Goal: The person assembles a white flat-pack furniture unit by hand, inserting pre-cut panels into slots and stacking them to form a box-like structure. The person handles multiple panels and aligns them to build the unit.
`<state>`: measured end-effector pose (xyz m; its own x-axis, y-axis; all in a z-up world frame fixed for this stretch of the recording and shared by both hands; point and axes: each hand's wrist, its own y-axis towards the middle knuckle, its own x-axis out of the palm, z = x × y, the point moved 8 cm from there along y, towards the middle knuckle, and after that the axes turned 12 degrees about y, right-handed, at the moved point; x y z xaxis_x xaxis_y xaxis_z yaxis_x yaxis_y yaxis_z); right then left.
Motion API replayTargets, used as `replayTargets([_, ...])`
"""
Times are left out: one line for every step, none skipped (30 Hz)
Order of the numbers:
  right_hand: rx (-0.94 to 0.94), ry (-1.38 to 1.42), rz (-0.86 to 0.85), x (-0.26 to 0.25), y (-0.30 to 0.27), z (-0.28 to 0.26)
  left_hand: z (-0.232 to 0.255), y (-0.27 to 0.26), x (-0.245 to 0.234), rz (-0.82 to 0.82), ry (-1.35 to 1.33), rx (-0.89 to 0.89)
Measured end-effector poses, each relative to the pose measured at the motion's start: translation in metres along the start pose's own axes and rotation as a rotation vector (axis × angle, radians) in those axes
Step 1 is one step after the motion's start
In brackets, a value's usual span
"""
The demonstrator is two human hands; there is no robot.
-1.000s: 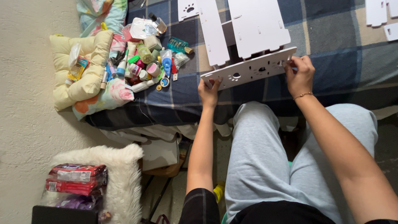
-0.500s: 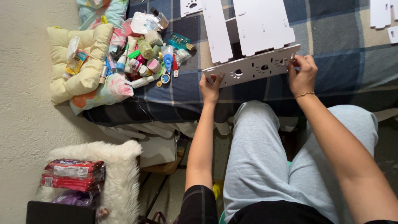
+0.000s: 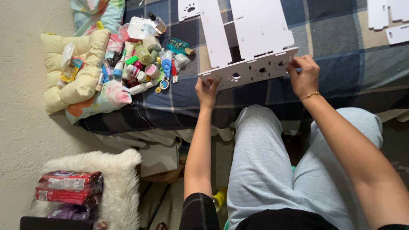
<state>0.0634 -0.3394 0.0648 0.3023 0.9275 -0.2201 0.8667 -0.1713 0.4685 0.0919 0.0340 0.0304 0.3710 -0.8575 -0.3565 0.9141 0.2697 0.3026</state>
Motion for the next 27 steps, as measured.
replayTargets([0.005, -0.010, -0.005, 0.001, 0.001, -0.001, 0.001, 0.001, -0.001, -0.003, -0.001, 0.008])
replayTargets([0.010, -0.019, -0.009, 0.002, 0.003, -0.002, 0.003, 0.002, -0.002, -0.006, -0.001, 0.016])
replayTargets([0.013, -0.027, -0.016, 0.004, 0.004, -0.003, 0.004, 0.003, -0.003, -0.005, 0.000, 0.013])
replayTargets([0.026, -0.023, -0.014, 0.004, 0.005, -0.004, 0.004, 0.005, -0.004, -0.004, 0.001, 0.009])
replayTargets([0.039, -0.019, -0.014, 0.005, 0.006, -0.003, 0.004, 0.005, -0.005, -0.002, 0.003, 0.004])
replayTargets([0.052, -0.015, -0.015, 0.006, 0.006, -0.003, 0.003, 0.006, -0.005, -0.006, 0.004, -0.006])
replayTargets([0.058, -0.011, -0.022, 0.006, 0.007, -0.003, 0.002, 0.006, -0.004, -0.012, 0.003, -0.015])
replayTargets([0.065, -0.007, -0.029, 0.007, 0.008, -0.002, 0.000, 0.007, -0.003, -0.017, 0.002, -0.025])
replayTargets([0.073, -0.004, -0.036, 0.007, 0.007, -0.001, 0.000, 0.007, -0.003, -0.013, -0.001, -0.013])
replayTargets([0.066, -0.017, -0.041, 0.007, 0.007, -0.001, 0.000, 0.007, -0.003, -0.009, -0.003, 0.000])
replayTargets([0.060, -0.029, -0.044, 0.007, 0.007, -0.001, 0.000, 0.007, -0.003, -0.006, -0.004, 0.013])
replayTargets([0.054, -0.041, -0.046, 0.007, 0.006, -0.001, -0.001, 0.006, -0.004, -0.007, 0.001, 0.009])
replayTargets([0.056, -0.048, -0.052, 0.008, 0.007, -0.001, -0.002, 0.006, -0.005, -0.005, 0.006, 0.006])
replayTargets([0.057, -0.055, -0.057, 0.008, 0.008, -0.001, -0.003, 0.006, -0.005, -0.003, 0.010, 0.004])
replayTargets([0.058, -0.063, -0.060, 0.008, 0.010, -0.001, -0.003, 0.007, -0.005, 0.002, 0.030, -0.003])
replayTargets([0.056, -0.066, -0.065, 0.008, 0.012, -0.001, -0.004, 0.007, -0.005, 0.006, 0.050, -0.010])
replayTargets([0.057, -0.070, -0.072, 0.007, 0.013, 0.000, -0.005, 0.007, -0.005, 0.010, 0.071, -0.020])
replayTargets([0.057, -0.074, -0.078, 0.007, 0.013, 0.000, -0.005, 0.007, -0.003, 0.005, 0.060, -0.018])
replayTargets([0.057, -0.055, -0.074, 0.007, 0.012, 0.001, -0.006, 0.007, -0.003, 0.001, 0.052, -0.019])
replayTargets([0.057, -0.037, -0.070, 0.007, 0.012, 0.001, -0.007, 0.007, -0.003, -0.003, 0.044, -0.020])
replayTargets([0.058, -0.016, -0.066, 0.008, 0.011, 0.002, -0.008, 0.007, -0.003, -0.008, 0.031, -0.017])
replayTargets([0.063, -0.012, -0.065, 0.008, 0.010, 0.003, -0.009, 0.007, -0.002, -0.013, 0.019, -0.015])
replayTargets([0.063, -0.007, -0.062, 0.008, 0.011, 0.004, -0.009, 0.009, -0.002, -0.018, 0.006, -0.009])
replayTargets([0.064, -0.002, -0.059, 0.008, 0.012, 0.005, -0.009, 0.010, -0.002, -0.021, 0.001, -0.009])
replayTargets([0.064, -0.008, -0.058, 0.008, 0.012, 0.006, -0.009, 0.010, -0.001, -0.027, -0.005, -0.008])
replayTargets([0.064, -0.015, -0.056, 0.008, 0.011, 0.007, -0.009, 0.010, -0.001, -0.033, -0.011, -0.007])
replayTargets([0.066, -0.021, -0.056, 0.008, 0.011, 0.009, -0.010, 0.010, -0.001, -0.028, 0.008, -0.013])
